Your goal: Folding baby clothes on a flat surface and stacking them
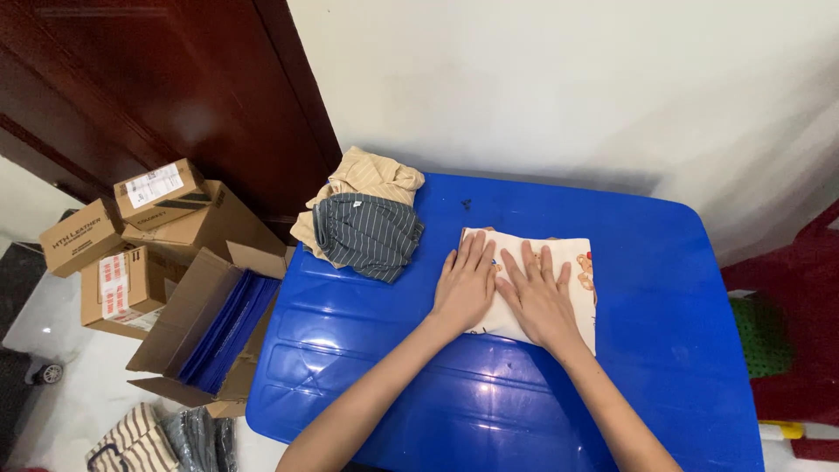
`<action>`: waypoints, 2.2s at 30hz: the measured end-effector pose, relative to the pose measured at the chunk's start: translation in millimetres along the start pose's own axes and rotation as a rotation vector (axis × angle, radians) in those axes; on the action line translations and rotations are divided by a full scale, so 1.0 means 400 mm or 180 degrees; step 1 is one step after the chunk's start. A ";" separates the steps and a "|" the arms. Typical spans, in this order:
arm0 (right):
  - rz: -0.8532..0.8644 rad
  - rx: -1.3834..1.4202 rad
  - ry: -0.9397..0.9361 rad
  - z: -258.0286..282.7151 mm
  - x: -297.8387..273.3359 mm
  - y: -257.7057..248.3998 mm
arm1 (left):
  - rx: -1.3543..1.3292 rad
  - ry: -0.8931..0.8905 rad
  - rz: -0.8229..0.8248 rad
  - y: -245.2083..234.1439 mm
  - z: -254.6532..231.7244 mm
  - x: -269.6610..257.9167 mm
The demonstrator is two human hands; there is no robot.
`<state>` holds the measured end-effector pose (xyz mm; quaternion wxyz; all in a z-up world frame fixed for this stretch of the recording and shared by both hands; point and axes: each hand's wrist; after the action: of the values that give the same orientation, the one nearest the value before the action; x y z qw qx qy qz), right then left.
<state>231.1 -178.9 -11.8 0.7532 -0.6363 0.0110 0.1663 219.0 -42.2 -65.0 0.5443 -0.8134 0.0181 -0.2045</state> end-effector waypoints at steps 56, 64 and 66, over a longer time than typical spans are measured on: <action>-0.0802 0.0278 -0.1148 0.055 -0.133 0.043 | -0.1718 -0.2248 -0.0059 -0.124 -0.005 0.010; -0.1927 0.0214 -0.0635 0.086 -0.098 0.112 | -0.2727 -0.2317 -0.0780 -0.081 0.016 0.014; -0.2183 0.0274 -0.0691 0.071 -0.067 0.132 | -0.2903 -0.2301 -0.0876 -0.107 -0.007 0.012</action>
<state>186.2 -150.9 -50.6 0.7880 -0.5494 -0.2762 -0.0301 214.2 -28.6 -24.5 0.0803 -0.9779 -0.1879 0.0450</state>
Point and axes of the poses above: each hand's wrist, its own x-axis towards the middle knuckle, its own y-axis out of the palm, z = x × y, and after that the axes turned 11 degrees about y, right-handed
